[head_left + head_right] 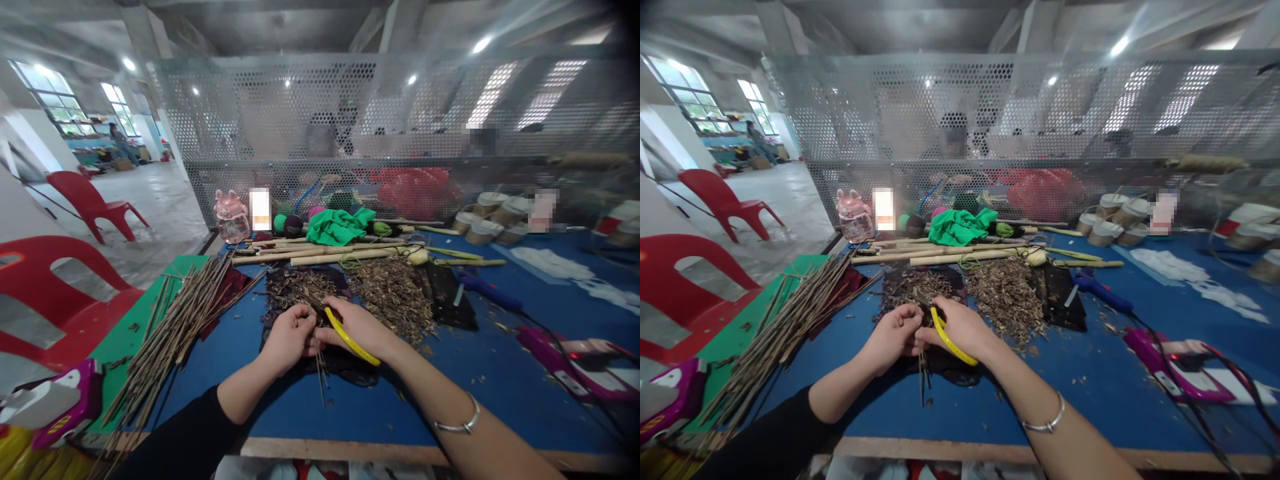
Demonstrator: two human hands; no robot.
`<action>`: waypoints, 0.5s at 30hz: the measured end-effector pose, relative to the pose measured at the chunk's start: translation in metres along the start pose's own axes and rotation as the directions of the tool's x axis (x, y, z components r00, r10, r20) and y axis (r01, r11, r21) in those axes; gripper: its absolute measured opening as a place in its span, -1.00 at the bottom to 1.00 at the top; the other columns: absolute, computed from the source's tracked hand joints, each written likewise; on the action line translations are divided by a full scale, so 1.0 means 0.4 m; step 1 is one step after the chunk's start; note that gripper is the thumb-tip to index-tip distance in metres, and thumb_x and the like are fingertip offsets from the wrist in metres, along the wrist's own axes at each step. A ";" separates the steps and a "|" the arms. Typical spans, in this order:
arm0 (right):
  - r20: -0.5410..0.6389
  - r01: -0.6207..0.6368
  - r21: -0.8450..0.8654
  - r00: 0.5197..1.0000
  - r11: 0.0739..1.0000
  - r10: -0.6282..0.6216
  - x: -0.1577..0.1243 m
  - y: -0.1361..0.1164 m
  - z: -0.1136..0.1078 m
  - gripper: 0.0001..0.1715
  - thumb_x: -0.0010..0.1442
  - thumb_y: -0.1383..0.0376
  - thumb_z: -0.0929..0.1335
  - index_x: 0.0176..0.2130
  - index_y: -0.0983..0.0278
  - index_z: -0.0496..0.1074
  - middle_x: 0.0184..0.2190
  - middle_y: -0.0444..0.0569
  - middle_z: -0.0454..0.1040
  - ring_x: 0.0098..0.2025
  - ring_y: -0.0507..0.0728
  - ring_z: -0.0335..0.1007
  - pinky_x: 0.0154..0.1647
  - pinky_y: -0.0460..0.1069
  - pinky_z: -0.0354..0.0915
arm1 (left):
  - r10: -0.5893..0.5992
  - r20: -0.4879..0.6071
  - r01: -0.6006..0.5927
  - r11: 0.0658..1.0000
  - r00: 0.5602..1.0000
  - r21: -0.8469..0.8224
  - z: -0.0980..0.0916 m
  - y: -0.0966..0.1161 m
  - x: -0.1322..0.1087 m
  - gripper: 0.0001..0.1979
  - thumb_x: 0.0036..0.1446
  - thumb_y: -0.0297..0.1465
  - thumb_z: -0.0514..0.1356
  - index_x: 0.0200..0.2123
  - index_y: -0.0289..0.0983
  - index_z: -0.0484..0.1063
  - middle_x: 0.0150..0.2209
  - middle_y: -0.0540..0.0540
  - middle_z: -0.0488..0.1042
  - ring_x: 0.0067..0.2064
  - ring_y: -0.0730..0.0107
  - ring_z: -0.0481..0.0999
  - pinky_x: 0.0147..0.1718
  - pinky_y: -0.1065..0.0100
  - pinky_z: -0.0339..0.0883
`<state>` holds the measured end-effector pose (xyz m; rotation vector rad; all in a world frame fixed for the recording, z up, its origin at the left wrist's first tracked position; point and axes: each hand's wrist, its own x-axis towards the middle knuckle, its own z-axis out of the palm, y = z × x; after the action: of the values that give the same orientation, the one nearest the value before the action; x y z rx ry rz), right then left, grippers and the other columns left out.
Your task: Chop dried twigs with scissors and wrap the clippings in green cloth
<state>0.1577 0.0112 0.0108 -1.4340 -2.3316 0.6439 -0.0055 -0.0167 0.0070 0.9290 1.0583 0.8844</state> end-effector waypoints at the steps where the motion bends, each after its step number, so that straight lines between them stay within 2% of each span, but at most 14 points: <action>1: -0.003 -0.005 0.010 1.000 1.000 0.005 0.001 0.001 0.004 -0.32 -0.05 -0.02 0.36 -0.01 0.25 0.26 -0.22 0.06 0.42 -0.29 0.14 0.34 -0.36 -0.08 0.15 | 0.002 0.001 -0.002 1.000 1.000 -0.004 0.000 0.000 0.000 -0.64 -0.10 -0.14 0.20 -0.37 -0.26 0.17 -0.62 0.09 0.34 -0.59 0.55 0.41 -0.60 0.54 0.24; 9: -0.004 -0.001 0.065 1.000 0.998 0.002 0.001 -0.009 0.010 -0.35 -0.04 0.00 0.37 -0.01 0.24 0.25 -0.21 0.03 0.39 -0.26 0.13 0.31 -0.32 -0.05 0.17 | 0.008 -0.001 -0.008 1.000 1.000 -0.015 0.003 0.000 0.000 -0.59 -0.13 -0.10 0.21 -0.33 -0.24 0.18 -0.62 0.11 0.33 -0.59 0.56 0.41 -0.59 0.52 0.28; 15: -0.036 0.018 0.095 0.999 0.995 -0.015 0.003 -0.005 0.010 -0.28 -0.04 0.00 0.37 0.03 0.27 0.21 -0.14 0.09 0.35 -0.18 0.17 0.29 -0.23 -0.02 0.18 | 0.022 0.026 -0.021 1.000 0.999 -0.018 0.007 -0.004 -0.005 -0.64 -0.11 -0.13 0.19 -0.34 -0.24 0.18 -0.61 0.10 0.33 -0.57 0.55 0.41 -0.59 0.53 0.26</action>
<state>0.1537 0.0104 0.0086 -1.3713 -2.2521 0.7102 -0.0031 -0.0197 0.0066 0.9362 1.0177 0.8958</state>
